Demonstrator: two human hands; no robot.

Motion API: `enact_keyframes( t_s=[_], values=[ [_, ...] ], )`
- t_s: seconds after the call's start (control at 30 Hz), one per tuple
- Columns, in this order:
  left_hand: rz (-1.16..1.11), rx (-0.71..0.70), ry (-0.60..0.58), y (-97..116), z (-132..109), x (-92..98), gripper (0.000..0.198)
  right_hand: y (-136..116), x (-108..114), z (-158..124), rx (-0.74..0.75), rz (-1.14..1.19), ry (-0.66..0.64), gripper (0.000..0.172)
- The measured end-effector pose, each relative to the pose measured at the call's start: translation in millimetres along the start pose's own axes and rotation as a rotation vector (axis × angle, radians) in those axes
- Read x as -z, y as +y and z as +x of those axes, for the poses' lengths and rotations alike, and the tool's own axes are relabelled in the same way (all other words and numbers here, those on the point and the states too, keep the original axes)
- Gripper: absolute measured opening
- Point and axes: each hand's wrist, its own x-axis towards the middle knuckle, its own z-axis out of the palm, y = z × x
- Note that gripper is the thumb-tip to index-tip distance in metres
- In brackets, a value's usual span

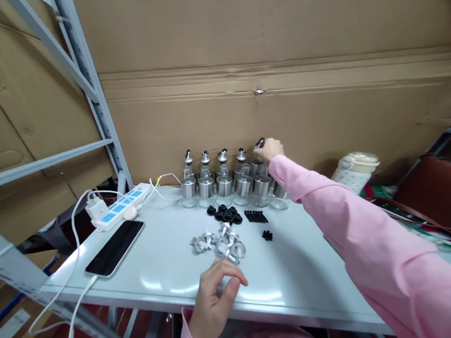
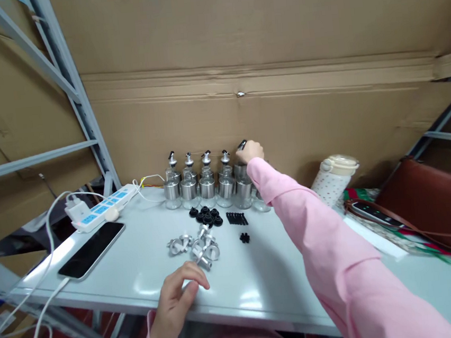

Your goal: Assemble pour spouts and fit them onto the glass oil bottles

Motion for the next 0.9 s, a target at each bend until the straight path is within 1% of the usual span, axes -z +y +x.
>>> enact_keyframes(
  t_s=[0.07, 0.1, 0.17, 0.23, 0.3, 0.33, 0.37, 0.43, 0.5, 0.53, 0.6, 0.67, 0.7, 0.77, 0.87, 0.9],
  values=[
    [0.059, -0.046, 0.029, -2, 2, -5.0, 0.022, -5, 20, -1, 0.026, 0.082, 0.161, 0.033],
    [0.091, -0.079, 0.057, -3, 2, -7.8, 0.02, -8, 33, -3, 0.05, 0.139, 0.253, 0.034],
    [0.176, -0.156, 0.14, -5, 3, -13.9, 0.015, -13, 61, -13, 0.122, 0.285, 0.433, 0.028],
    [0.291, -0.25, 0.25, -8, 2, -20.6, 0.011, -15, 87, -34, 0.221, 0.469, 0.577, 0.019],
    [0.406, -0.351, 0.355, -10, 2, -27.5, 0.021, -15, 104, -69, 0.288, 0.675, 0.75, 0.016],
    [0.453, -0.388, 0.39, -10, 2, -30.8, 0.028, -15, 108, -91, 0.333, 0.777, 0.793, 0.017],
    [0.486, -0.415, 0.408, -11, 2, -33.8, 0.038, -14, 108, -115, 0.368, 0.879, 0.79, 0.017],
    [0.523, -0.435, 0.401, -13, 2, -39.1, 0.056, -11, 99, -165, 0.397, 1.078, 0.693, 0.016],
    [0.55, -0.446, 0.329, -15, 2, -43.4, 0.072, -8, 82, -213, 0.354, 1.194, 0.43, 0.013],
    [0.567, -0.46, 0.282, -16, 2, -45.2, 0.076, -6, 72, -233, 0.329, 1.225, 0.293, 0.014],
    [0.622, -0.444, 0.183, -18, 2, -48.0, 0.077, -4, 52, -262, 0.322, 1.229, 0.079, 0.016],
    [0.68, -0.363, 0.106, -18, 2, -49.4, 0.072, -2, 35, -276, 0.385, 1.157, -0.018, 0.02],
    [0.702, -0.314, 0.083, -17, 2, -49.5, 0.07, -2, 29, -279, 0.405, 1.128, -0.031, 0.021],
    [0.726, -0.238, 0.059, -16, 2, -48.9, 0.067, -2, 22, -280, 0.41, 1.113, -0.031, 0.023],
    [0.722, -0.202, 0.057, -14, 3, -46.9, 0.069, -3, 19, -279, 0.362, 1.152, -0.013, 0.025],
    [0.719, -0.2, 0.038, -14, 4, -46.3, 0.07, -3, 20, -280, 0.353, 1.156, -0.004, 0.026]
  ],
)
